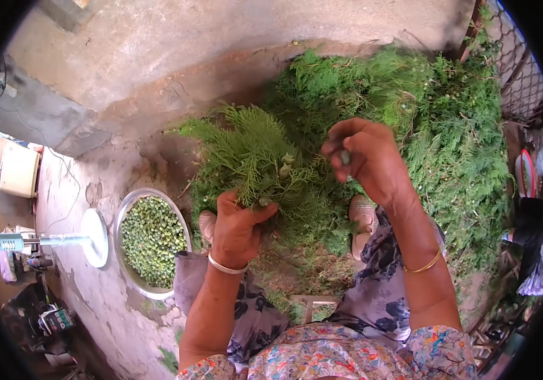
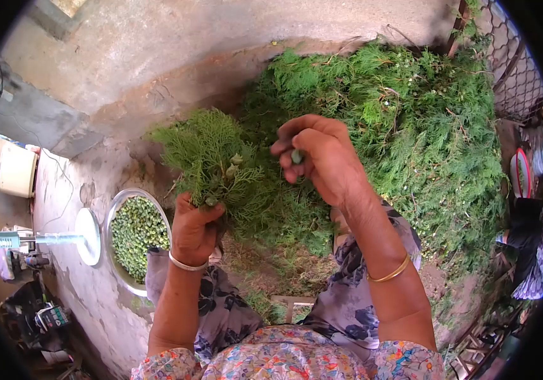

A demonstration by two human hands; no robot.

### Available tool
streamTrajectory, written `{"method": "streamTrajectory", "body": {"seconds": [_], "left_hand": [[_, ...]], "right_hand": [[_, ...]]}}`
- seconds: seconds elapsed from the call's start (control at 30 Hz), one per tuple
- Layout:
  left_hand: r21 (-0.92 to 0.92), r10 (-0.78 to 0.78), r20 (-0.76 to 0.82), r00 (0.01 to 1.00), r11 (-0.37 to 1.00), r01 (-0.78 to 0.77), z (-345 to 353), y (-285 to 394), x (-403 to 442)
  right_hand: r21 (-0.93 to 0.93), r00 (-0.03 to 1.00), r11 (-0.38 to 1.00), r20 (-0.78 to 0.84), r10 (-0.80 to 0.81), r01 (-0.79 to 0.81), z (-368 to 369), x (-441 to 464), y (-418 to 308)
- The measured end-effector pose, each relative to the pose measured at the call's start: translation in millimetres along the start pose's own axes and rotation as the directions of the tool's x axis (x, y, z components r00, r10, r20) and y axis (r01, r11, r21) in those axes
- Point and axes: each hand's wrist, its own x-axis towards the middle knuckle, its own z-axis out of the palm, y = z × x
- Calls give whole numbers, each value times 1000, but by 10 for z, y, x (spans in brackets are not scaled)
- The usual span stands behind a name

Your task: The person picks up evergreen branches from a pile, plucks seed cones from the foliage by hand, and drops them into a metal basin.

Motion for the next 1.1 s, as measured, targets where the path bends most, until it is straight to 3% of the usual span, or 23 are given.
{"method": "streamTrajectory", "body": {"seconds": [0.07, 0.1, 0.17, 0.23, 0.3, 0.43, 0.6, 0.63, 0.7, 0.83, 0.9, 0.93, 1.0, 1.1], "left_hand": [[44, -24, -32, 999, 999, 26, 14, 17, -12], [45, -24, -33, 999, 999, 26, 20, 20, -17], [82, -93, 13, 996, 992, 91, 28, 23, -28], [97, -100, 20, 995, 990, 98, 47, 15, -16], [111, -106, 25, 994, 988, 103, 65, 12, -10], [133, -121, -3, 993, 984, 121, 85, 14, -3], [163, -169, -52, 984, 971, 175, 68, -5, 8], [144, -169, -50, 984, 974, 175, 57, -15, 4], [125, -171, -47, 984, 976, 176, 57, -18, -2], [118, -177, -22, 984, 977, 178, 54, -20, 12], [142, -192, -21, 981, 971, 193, 51, -32, 17], [127, -176, -27, 984, 976, 178, 65, -41, 16], [111, -161, -33, 986, 980, 164, 66, -31, 26], [75, -170, 29, 985, 983, 168, 55, 21, 49]], "right_hand": [[-157, 956, 978, 237, 171, -136, -3, -6, -18], [-156, 956, 978, 238, 171, -136, 15, -10, 20], [-409, 913, 868, 393, -112, 283, 79, -13, 166], [-386, 891, 871, 438, -118, 305, 104, -9, 171], [-581, 870, 715, 486, -80, 390, 143, -55, 86], [-615, 906, 723, 422, -35, 314, 139, -52, 225], [-573, 850, 632, 410, -331, 522, 206, -89, 364], [-572, 851, 634, 409, -329, 521, 205, -94, 349], [-530, 882, 763, 459, -109, 370, 199, -99, 293], [-576, 881, 722, 463, -99, 384, 174, -68, 314], [-590, 829, 597, 486, -276, 544, 151, -45, 390], [-590, 830, 597, 486, -274, 543, 156, -51, 386], [-582, 922, 728, 339, -189, 363, 175, -66, 367], [-461, 939, 837, 305, -162, 294, 130, -4, 392]]}}
